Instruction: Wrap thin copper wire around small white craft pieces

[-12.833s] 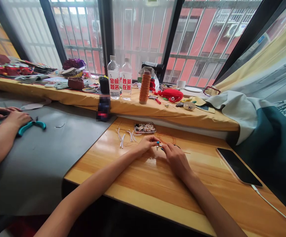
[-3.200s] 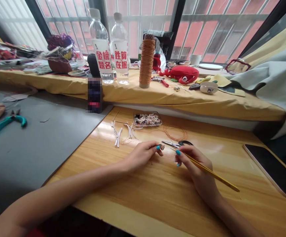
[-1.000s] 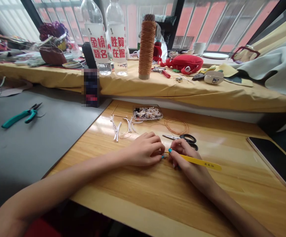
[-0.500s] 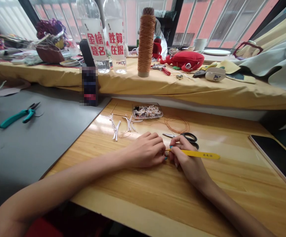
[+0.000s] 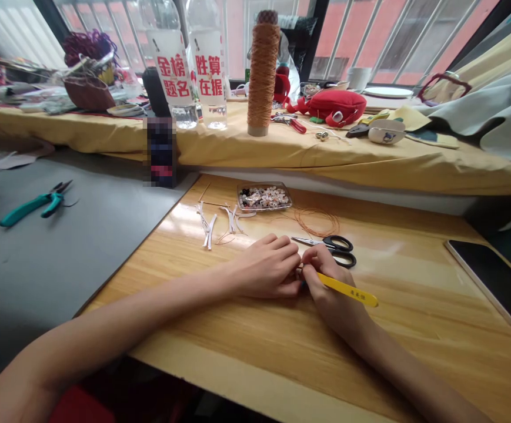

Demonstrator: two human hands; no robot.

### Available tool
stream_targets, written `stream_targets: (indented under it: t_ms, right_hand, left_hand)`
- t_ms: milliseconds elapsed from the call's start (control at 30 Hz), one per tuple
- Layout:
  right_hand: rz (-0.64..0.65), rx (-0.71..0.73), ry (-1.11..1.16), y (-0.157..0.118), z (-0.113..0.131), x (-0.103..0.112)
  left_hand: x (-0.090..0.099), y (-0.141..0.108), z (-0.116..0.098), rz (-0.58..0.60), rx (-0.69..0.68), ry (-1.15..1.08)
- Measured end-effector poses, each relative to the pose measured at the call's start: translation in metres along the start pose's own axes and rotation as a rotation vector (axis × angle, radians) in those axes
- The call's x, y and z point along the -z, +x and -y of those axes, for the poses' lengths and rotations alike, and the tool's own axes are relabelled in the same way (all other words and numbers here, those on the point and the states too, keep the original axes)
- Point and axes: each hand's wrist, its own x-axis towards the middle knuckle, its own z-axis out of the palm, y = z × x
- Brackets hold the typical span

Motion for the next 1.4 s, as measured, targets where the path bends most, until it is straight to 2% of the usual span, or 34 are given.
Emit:
stream_targets:
  t_ms: [167,300,433,533,633,700,967,1133,1300,1400]
  right_hand:
    - [0.032,-0.089,0.118,-0.001,0.003,0.004]
    - [-0.079,-0.214,0.337,-0.003,0.005,0.008]
    - [-0.102,-0.227,0.355,-0.004,0.003,0.01]
    - [-0.086,-0.221,0.336,-0.002,-0.001,0.013]
    - [-0.061,-0.222,0.321,0.0,-0.004,0.015]
    - [-0.048,-0.222,0.307,0.0,-0.006,0.017]
    - [0.05,-0.219,0.353,-0.006,-0.006,0.017]
    - [0.045,-0.241,0.44,-0.004,-0.007,0.017]
    - [0.036,-0.24,0.486,-0.003,-0.007,0.017]
    - [0.033,-0.249,0.49,-0.003,-0.007,0.017]
  left_hand:
    - [0.0,-0.001,0.0,0.009,0.02,-0.033]
    - [0.002,-0.006,0.002,-0.055,0.119,-0.164]
    - [0.01,-0.008,0.009,-0.077,0.18,-0.239]
    - [0.019,-0.01,0.018,0.067,0.2,-0.194]
    - [0.026,-0.012,0.025,0.261,0.127,-0.187]
    - [0.027,-0.013,0.026,0.307,0.089,-0.191]
    - [0.025,-0.014,0.02,0.263,0.047,-0.222]
    - [0.02,-0.013,0.019,0.206,0.256,-0.404]
    - [0.009,-0.013,0.023,0.059,0.378,-0.598]
    - [0.006,-0.012,0.026,0.018,0.435,-0.654]
